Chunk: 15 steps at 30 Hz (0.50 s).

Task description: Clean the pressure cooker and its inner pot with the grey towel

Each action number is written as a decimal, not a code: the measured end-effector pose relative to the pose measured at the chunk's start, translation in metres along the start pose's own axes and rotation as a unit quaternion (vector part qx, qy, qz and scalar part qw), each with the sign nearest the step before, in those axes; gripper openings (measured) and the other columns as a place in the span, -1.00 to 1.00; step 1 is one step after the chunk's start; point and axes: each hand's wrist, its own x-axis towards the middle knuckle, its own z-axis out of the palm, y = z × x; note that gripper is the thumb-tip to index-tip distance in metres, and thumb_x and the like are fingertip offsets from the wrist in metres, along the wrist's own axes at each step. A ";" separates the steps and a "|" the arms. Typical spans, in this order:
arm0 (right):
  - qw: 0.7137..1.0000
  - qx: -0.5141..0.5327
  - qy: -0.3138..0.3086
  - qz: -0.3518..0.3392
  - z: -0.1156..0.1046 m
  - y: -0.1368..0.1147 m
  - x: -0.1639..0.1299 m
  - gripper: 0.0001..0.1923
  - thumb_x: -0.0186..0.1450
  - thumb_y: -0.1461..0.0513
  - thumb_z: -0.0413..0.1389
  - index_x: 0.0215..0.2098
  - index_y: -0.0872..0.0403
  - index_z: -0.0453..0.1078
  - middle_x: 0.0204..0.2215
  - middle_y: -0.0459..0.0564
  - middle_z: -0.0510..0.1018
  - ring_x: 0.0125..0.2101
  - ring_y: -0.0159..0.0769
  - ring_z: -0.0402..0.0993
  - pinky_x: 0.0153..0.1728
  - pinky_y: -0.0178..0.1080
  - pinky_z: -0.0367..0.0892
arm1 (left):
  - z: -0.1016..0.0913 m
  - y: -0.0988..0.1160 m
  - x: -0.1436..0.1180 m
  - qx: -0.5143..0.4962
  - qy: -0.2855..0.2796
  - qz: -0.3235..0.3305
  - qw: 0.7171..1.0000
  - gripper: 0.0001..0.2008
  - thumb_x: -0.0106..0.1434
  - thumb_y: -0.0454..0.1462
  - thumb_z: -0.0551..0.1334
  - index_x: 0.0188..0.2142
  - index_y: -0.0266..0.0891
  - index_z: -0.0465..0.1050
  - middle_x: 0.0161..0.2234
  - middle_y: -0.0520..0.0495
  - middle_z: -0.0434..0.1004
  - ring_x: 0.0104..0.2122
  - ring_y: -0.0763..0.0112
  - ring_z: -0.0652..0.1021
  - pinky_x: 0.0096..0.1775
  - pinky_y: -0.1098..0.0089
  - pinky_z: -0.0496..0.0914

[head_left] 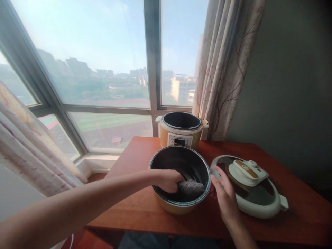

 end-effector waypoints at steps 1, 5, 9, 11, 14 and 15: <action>1.000 -0.010 -0.003 -0.003 0.001 0.001 -0.010 -0.13 0.19 -0.10 0.20 0.34 0.12 0.15 -0.62 -0.19 0.37 -0.58 -0.29 0.26 -0.57 -0.27 0.20 | 0.002 0.000 0.003 -0.042 0.016 -0.025 0.999 -0.68 0.01 -0.42 0.22 -0.23 -0.21 0.61 -0.30 -0.07 0.62 -0.24 0.19 0.58 -0.24 0.36 0.42; 1.000 -0.016 -0.011 -0.018 0.009 0.002 -0.037 -0.11 0.22 -0.09 0.17 0.38 0.09 0.06 -0.60 -0.18 0.37 -0.57 -0.29 0.27 -0.56 -0.27 0.22 | 0.011 0.003 0.021 -0.267 0.105 -0.109 0.952 -0.80 0.01 -0.33 0.30 -0.30 -0.27 0.57 -0.38 -0.01 0.57 -0.34 0.27 0.56 -0.35 0.42 0.41; 1.000 -0.001 -0.020 -0.018 0.014 0.002 -0.038 -0.07 0.23 -0.09 0.18 0.41 0.09 -0.01 -0.56 -0.16 0.41 -0.59 -0.30 0.24 -0.58 -0.27 0.20 | 0.015 0.010 0.045 -0.472 0.221 -0.125 0.844 -0.77 0.06 -0.37 0.24 -0.25 -0.33 0.53 -0.35 -0.10 0.60 -0.37 0.29 0.58 -0.35 0.40 0.45; 1.000 0.005 -0.023 -0.014 0.013 0.003 -0.036 -0.05 0.22 -0.10 0.19 0.42 0.08 -0.03 -0.54 -0.14 0.44 -0.59 -0.30 0.24 -0.58 -0.26 0.21 | 0.017 0.013 0.054 -0.521 0.250 -0.112 0.809 -0.77 0.10 -0.38 0.20 -0.23 -0.34 0.52 -0.33 -0.13 0.61 -0.37 0.30 0.60 -0.34 0.39 0.47; 1.000 0.011 -0.025 -0.011 0.012 0.003 -0.036 -0.07 0.22 -0.09 0.19 0.41 0.06 -0.02 -0.53 -0.14 0.44 -0.58 -0.30 0.25 -0.56 -0.27 0.22 | 0.020 0.018 0.061 -0.474 0.247 -0.101 0.839 -0.75 0.10 -0.41 0.20 -0.20 -0.34 0.51 -0.31 -0.15 0.61 -0.34 0.28 0.60 -0.31 0.39 0.47; 0.999 0.013 -0.027 -0.010 0.012 0.003 -0.036 -0.08 0.22 -0.09 0.19 0.41 0.06 -0.01 -0.54 -0.15 0.43 -0.58 -0.31 0.25 -0.56 -0.27 0.21 | 0.021 0.020 0.060 -0.432 0.234 -0.095 0.866 -0.72 0.06 -0.42 0.23 -0.19 -0.34 0.51 -0.29 -0.16 0.61 -0.31 0.24 0.61 -0.29 0.36 0.47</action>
